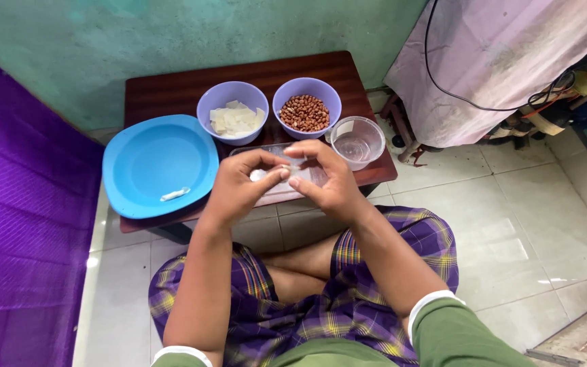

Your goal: Rolling thin white slices into small cylindrical shapes at a table with bowls of peanuts and other ingredients.

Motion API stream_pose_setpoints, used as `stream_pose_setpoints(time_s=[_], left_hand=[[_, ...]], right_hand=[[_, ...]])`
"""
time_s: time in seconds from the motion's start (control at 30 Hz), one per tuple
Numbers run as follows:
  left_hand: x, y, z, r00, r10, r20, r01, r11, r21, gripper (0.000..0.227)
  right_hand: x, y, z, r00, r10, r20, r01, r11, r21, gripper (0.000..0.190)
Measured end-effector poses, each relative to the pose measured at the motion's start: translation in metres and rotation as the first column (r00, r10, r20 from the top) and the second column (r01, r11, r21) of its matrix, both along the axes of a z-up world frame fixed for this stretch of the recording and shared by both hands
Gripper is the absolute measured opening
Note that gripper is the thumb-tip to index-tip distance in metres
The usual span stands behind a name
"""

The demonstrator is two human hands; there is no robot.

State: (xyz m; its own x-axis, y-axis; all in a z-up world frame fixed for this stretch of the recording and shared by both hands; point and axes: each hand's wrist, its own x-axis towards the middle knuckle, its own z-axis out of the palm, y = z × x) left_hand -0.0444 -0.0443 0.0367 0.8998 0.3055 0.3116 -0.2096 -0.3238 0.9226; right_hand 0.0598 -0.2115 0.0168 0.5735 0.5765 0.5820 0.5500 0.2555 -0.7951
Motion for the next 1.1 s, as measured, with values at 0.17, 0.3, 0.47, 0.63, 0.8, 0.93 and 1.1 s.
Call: stream_pose_setpoints(time_s=[0.17, 0.3, 0.47, 0.63, 0.8, 0.93, 1.1], left_hand=[[0.031, 0.025, -0.042, 1.0, 0.004, -0.025, -0.008, 0.981, -0.196, 0.016], [0.039, 0.037, -0.064, 0.991, 0.059, -0.122, -0.08, 0.981, -0.178, 0.015], [0.044, 0.043, -0.067, 0.978, 0.117, -0.175, -0.145, 0.977, -0.157, 0.015], [0.048, 0.045, -0.07, 0.972, 0.154, -0.175, -0.183, 0.969, -0.166, 0.015], [0.048, 0.041, -0.067, 0.978, 0.148, -0.149, -0.172, 0.972, -0.161, 0.015], [0.047, 0.039, -0.064, 0.986, 0.131, -0.1, -0.142, 0.983, -0.112, 0.014], [0.043, 0.035, -0.062, 0.99, 0.132, -0.047, -0.135, 0.988, -0.08, 0.012]], right_hand=[[0.04, 0.029, -0.03, 0.999, 0.026, -0.045, -0.027, 1.0, -0.012, 0.035], [0.054, 0.042, -0.067, 0.994, 0.016, -0.111, -0.016, 1.0, -0.002, 0.035], [0.062, 0.054, -0.101, 0.997, 0.026, -0.077, -0.024, 0.999, 0.032, 0.038], [0.061, 0.054, -0.1, 0.987, 0.048, -0.155, -0.051, 0.999, -0.011, 0.036], [0.057, 0.056, -0.091, 0.985, 0.05, -0.167, -0.059, 0.997, -0.046, 0.033], [0.058, 0.054, -0.086, 0.987, 0.039, -0.157, -0.047, 0.998, -0.048, 0.033], [0.055, 0.053, -0.089, 0.985, 0.019, -0.174, -0.026, 0.999, -0.037, 0.034]])
